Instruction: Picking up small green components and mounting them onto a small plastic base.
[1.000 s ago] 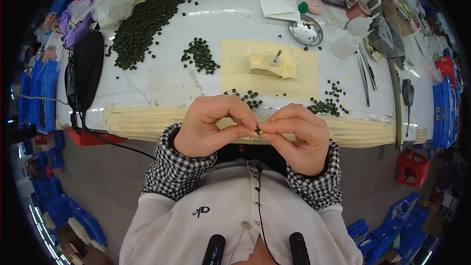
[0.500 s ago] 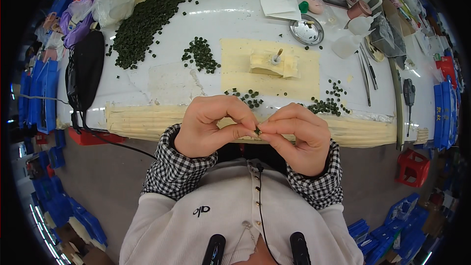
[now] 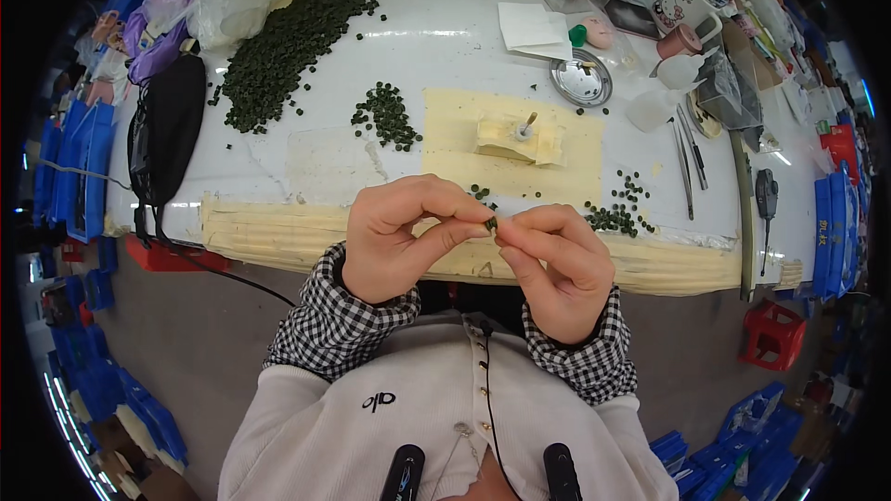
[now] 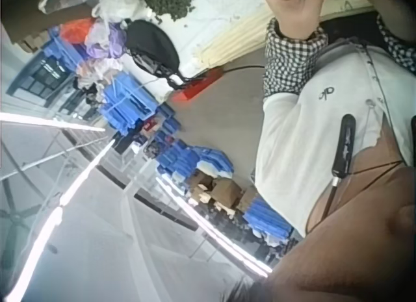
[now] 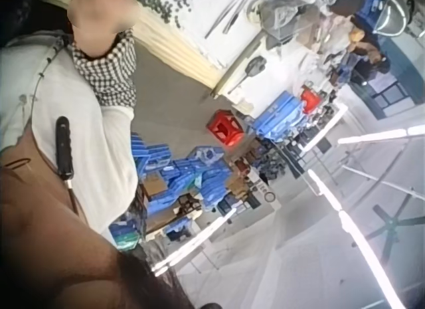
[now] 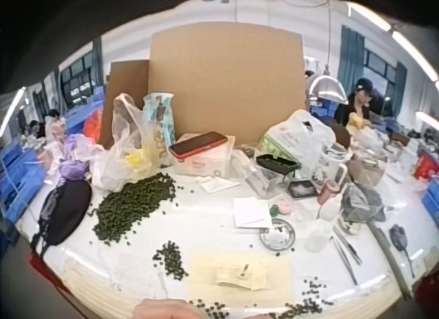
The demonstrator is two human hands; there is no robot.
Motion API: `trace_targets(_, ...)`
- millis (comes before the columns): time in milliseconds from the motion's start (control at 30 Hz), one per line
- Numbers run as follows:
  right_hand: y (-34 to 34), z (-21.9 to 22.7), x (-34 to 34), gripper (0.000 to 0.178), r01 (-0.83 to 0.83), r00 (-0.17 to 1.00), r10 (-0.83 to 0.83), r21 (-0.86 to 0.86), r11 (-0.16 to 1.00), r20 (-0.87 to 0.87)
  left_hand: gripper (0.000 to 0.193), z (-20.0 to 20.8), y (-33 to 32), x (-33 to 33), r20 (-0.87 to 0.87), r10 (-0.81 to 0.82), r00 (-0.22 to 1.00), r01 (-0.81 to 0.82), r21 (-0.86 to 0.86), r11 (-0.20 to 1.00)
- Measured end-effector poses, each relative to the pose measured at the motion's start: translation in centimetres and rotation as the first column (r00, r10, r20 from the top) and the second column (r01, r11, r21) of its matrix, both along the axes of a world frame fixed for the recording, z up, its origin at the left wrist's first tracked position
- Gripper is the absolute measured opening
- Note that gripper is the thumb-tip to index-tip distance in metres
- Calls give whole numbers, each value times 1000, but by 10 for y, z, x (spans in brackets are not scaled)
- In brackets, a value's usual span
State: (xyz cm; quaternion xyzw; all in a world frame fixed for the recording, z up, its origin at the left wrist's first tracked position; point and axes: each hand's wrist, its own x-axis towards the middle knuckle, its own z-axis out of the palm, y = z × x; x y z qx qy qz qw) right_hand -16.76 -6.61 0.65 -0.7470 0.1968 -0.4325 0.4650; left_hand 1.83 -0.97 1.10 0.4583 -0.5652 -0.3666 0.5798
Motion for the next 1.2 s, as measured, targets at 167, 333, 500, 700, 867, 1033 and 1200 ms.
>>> trace_targets(167, 4, 0, 4, 27, 35, 999, -34, 34, 999, -15, 15, -1, 0, -3, 36, 68, 997, -68, -3, 998)
trace_targets(333, 5, 0, 3, 26, 46, 999, -44, 45, 998, -30, 14, -2, 1, -4, 26, 49, 998, -49, -4, 999)
trace_targets(500, 5, -2, 2, 27, 48, 998, -47, 39, 998, -29, 15, -5, 0, -8, -42, 88, 995, -87, 5, 996)
trace_targets(700, 5, -1, 2, 27, 46, 998, -45, 23, 999, -53, 15, -6, 1, -8, -71, 78, 994, -77, 24, 997)
trace_targets(867, 2, -1, 4, 29, 55, 998, -55, 10, 998, -42, 15, -10, 1, -7, -138, 67, 988, -62, 38, 997)
trace_targets(1033, -14, 2, 4, 27, 242, 970, -242, -18, 970, -5, 15, -13, -1, -6, -217, 82, 973, -73, 50, 996)
trace_targets(1200, -61, 10, 12, 19, 380, 867, -452, -308, 872, -210, 12, -20, -7, 0, -159, 97, 983, -93, 28, 995)
